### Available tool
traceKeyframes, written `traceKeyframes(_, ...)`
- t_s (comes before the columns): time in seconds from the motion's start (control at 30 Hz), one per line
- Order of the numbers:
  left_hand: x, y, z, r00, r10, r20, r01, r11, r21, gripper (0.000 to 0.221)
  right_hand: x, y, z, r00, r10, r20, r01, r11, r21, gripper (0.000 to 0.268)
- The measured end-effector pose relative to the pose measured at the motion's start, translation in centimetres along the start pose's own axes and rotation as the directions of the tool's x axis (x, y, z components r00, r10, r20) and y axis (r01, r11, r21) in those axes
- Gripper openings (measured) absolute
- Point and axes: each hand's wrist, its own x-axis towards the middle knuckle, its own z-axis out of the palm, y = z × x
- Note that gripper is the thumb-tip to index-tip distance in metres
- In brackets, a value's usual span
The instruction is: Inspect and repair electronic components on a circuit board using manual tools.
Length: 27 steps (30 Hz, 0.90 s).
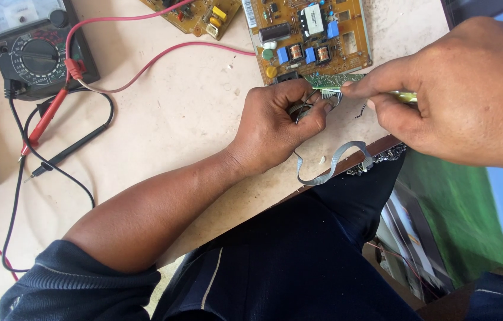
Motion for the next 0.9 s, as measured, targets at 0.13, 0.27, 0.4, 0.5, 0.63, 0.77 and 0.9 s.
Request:
traceKeyframes(0.13,0.0,-0.1,0.0,1.000,0.009,0.005,-0.009,1.000,-0.007,0.013,0.1,0.1,-0.2,1.000,0.004,0.004,-0.004,0.999,0.048,0.026)
traceKeyframes(0.27,0.0,-0.2,0.1,1.000,0.003,-0.002,-0.003,1.000,-0.017,0.012,0.3,0.1,-0.5,0.999,0.006,0.037,-0.007,1.000,0.020,0.026)
traceKeyframes(0.4,0.0,-0.4,0.1,1.000,0.027,-0.005,-0.027,1.000,0.003,0.010,0.4,0.2,-0.5,0.999,0.005,0.035,-0.006,0.999,0.042,0.028)
traceKeyframes(0.5,0.0,-0.3,0.1,1.000,0.014,-0.005,-0.014,1.000,0.007,0.011,0.4,0.2,-0.8,0.999,0.014,0.051,-0.017,0.999,0.049,0.027)
traceKeyframes(0.63,-0.1,-0.4,0.1,1.000,0.010,0.000,-0.010,1.000,0.022,0.010,0.4,0.4,-0.6,0.999,0.012,0.047,-0.015,0.998,0.056,0.029)
traceKeyframes(0.77,0.1,-0.3,-0.1,1.000,-0.025,0.009,0.026,0.999,-0.019,0.011,-0.2,-0.1,-0.5,1.000,0.023,0.002,-0.023,0.998,0.060,0.030)
traceKeyframes(0.9,0.3,-0.2,-0.3,0.999,-0.041,0.018,0.042,0.997,-0.066,0.009,-2.4,-0.1,1.0,0.984,0.046,-0.175,-0.004,0.972,0.237,0.044)
